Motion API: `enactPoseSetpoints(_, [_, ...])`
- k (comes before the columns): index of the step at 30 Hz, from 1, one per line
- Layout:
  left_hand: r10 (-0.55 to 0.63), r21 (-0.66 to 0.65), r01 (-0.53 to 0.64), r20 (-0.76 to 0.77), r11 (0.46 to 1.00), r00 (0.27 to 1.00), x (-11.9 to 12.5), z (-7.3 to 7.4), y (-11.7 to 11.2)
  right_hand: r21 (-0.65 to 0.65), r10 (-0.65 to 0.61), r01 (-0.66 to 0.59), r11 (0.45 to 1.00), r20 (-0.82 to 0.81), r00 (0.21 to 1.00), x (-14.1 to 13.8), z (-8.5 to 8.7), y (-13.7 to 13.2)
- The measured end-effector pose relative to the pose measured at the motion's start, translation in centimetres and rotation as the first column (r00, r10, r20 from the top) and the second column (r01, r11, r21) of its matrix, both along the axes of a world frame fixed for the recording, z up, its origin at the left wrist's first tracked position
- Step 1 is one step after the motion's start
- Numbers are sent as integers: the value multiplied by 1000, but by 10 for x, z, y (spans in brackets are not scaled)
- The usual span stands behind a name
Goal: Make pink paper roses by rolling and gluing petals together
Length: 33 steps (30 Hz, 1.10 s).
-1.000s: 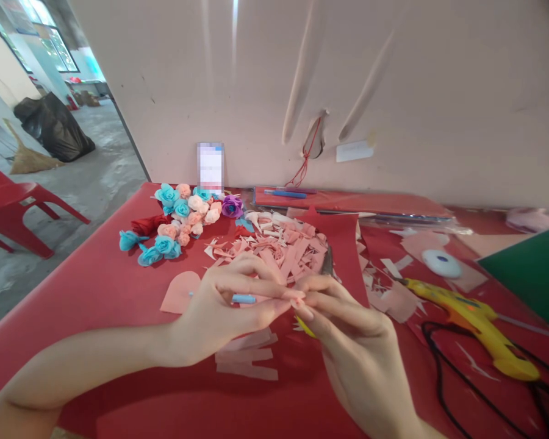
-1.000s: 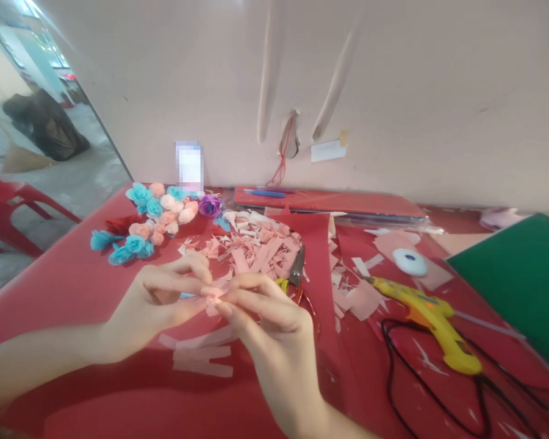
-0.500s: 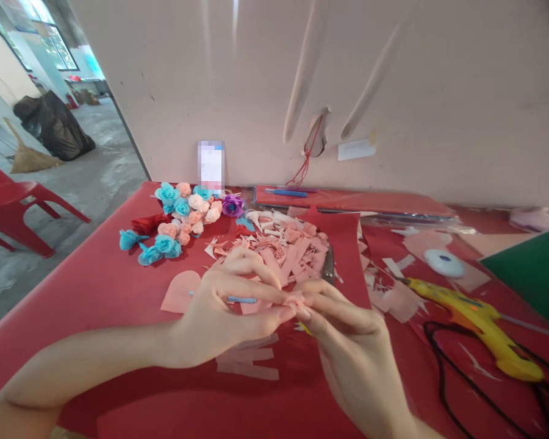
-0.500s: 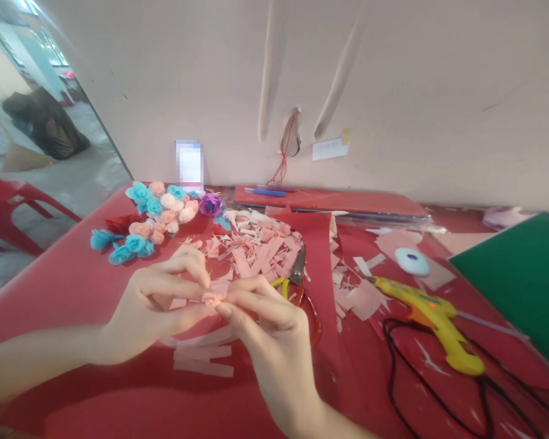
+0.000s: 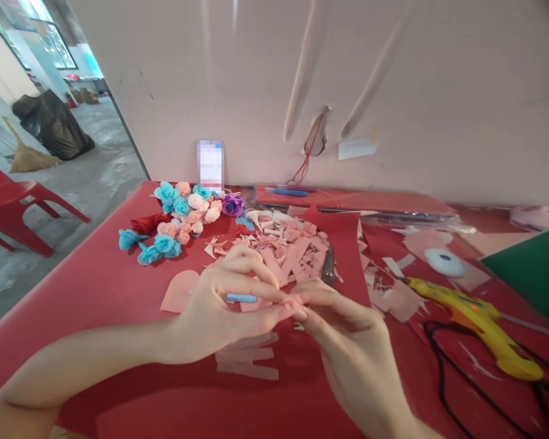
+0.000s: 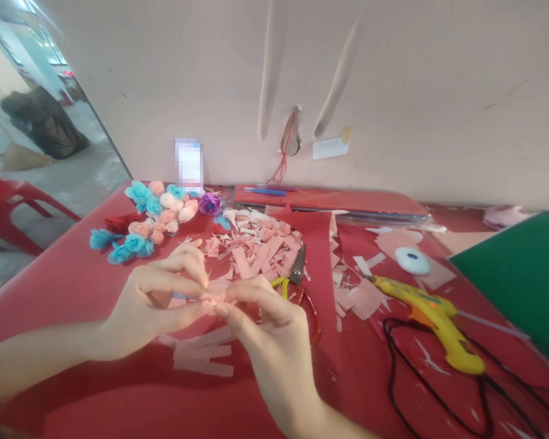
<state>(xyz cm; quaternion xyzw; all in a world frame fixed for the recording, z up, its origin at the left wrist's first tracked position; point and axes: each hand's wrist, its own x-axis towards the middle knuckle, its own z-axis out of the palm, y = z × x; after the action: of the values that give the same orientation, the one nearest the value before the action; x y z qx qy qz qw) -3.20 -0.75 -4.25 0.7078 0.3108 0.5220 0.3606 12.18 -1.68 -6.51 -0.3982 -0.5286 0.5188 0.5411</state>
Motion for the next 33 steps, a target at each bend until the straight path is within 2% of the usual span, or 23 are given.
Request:
enactPoseSetpoints(3, [-5, -26, 5, 8, 1000, 1000, 1, 2, -1, -21, -38, 38, 999, -6, 999, -1, 1, 0])
enactPoseSetpoints(7, [10, -94, -9, 7, 996, 1000, 2, 4, -2, 22, -20, 19, 1000, 18, 1000, -1, 2, 0])
enactPoseSetpoints(14, [-95, -179, 96, 17, 979, 995, -3, 4, 1, -125, 54, -65, 990, -91, 994, -1, 7, 2])
enactPoseSetpoints(22, [-180, -157, 195, 109, 968, 978, -6, 2, 8, -320, 142, -227, 920, -266, 953, -1, 13, 0])
enactPoseSetpoints(28, [-225, -145, 249, 165, 958, 960, -7, 2, 9, -375, 218, -338, 863, -327, 920, -1, 16, -2])
enactPoseSetpoints(33, [-254, -120, 276, 168, 954, 952, -7, 1, 10, -435, 224, -385, 814, -376, 899, 0, 16, -2])
